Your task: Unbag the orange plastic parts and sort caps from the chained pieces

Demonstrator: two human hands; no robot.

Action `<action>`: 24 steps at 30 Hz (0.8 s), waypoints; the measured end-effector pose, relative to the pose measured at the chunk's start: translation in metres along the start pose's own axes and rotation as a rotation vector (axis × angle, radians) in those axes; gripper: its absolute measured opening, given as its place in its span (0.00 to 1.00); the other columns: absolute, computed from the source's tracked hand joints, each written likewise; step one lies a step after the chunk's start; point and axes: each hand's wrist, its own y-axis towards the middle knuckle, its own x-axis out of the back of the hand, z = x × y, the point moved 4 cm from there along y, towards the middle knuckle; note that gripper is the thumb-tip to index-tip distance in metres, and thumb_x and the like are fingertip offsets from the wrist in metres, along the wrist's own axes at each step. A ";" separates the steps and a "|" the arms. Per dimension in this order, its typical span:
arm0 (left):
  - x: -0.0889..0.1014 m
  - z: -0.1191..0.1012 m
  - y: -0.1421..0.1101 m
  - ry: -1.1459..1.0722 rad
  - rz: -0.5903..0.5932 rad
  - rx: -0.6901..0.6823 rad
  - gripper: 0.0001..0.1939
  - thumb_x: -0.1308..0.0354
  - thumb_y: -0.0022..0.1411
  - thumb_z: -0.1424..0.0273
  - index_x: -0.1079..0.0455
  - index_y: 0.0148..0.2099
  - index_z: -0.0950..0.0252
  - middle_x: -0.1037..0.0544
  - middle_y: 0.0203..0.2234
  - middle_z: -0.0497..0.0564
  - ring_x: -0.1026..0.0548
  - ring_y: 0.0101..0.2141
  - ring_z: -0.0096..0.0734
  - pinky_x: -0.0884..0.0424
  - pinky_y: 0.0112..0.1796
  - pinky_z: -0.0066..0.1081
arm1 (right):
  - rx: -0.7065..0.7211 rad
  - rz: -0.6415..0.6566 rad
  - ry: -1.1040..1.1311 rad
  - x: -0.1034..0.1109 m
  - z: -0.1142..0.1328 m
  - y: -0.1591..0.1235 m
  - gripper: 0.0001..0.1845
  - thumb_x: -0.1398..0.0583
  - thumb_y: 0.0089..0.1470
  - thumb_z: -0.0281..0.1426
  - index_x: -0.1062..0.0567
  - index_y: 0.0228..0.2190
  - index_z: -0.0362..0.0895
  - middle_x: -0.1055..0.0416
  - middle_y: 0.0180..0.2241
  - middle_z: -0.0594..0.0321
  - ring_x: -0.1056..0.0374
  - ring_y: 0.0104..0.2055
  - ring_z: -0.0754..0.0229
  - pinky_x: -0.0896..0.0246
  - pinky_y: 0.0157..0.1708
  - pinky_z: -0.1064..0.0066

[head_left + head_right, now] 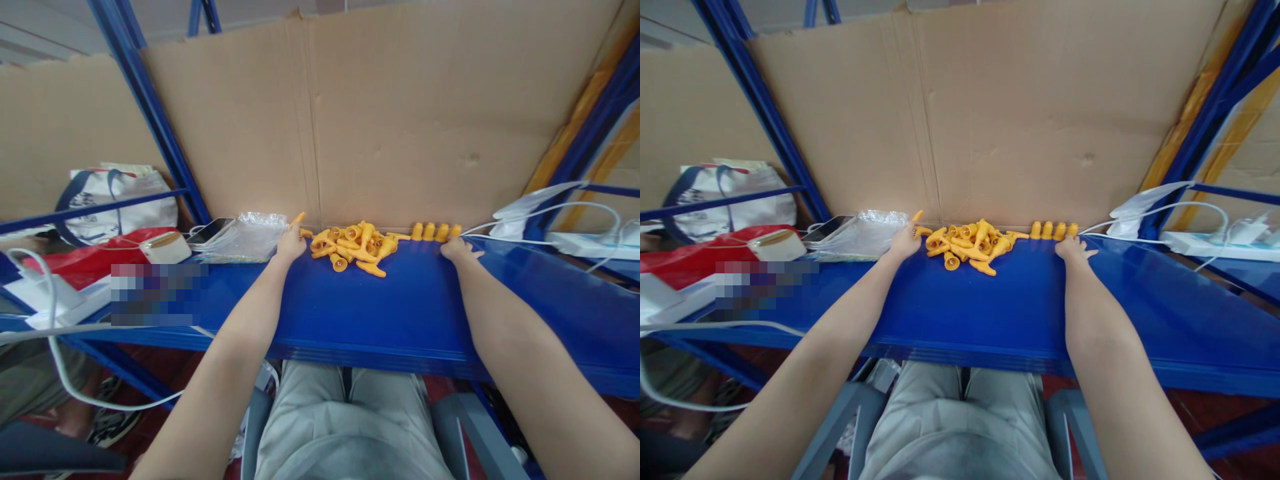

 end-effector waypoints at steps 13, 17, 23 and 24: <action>-0.017 0.010 -0.001 0.088 0.206 -0.092 0.27 0.50 0.66 0.71 0.37 0.67 0.57 0.37 0.67 0.53 0.40 0.66 0.49 0.42 0.63 0.61 | 0.008 -0.103 0.025 0.003 0.002 -0.007 0.31 0.44 0.56 0.28 0.33 0.61 0.43 0.43 0.66 0.43 0.51 0.70 0.38 0.51 0.62 0.34; -0.021 0.011 0.001 0.135 0.261 -0.073 0.26 0.52 0.68 0.69 0.38 0.67 0.58 0.43 0.70 0.52 0.47 0.70 0.49 0.47 0.64 0.61 | 0.000 -0.098 0.001 0.005 0.004 -0.010 0.30 0.45 0.57 0.29 0.33 0.61 0.43 0.42 0.66 0.44 0.51 0.70 0.38 0.52 0.63 0.34; -0.024 0.011 0.003 0.149 0.301 -0.068 0.28 0.55 0.69 0.69 0.41 0.70 0.61 0.49 0.72 0.54 0.51 0.71 0.50 0.48 0.64 0.63 | -0.027 -0.134 -0.026 0.007 0.004 -0.013 0.29 0.44 0.56 0.29 0.32 0.59 0.39 0.38 0.62 0.39 0.45 0.67 0.38 0.52 0.62 0.38; -0.024 0.011 0.003 0.149 0.299 -0.069 0.28 0.55 0.69 0.68 0.41 0.70 0.61 0.49 0.72 0.54 0.51 0.70 0.51 0.48 0.64 0.64 | -0.032 -0.154 -0.019 0.008 0.004 -0.015 0.29 0.44 0.56 0.29 0.31 0.59 0.39 0.37 0.61 0.39 0.44 0.66 0.39 0.51 0.62 0.39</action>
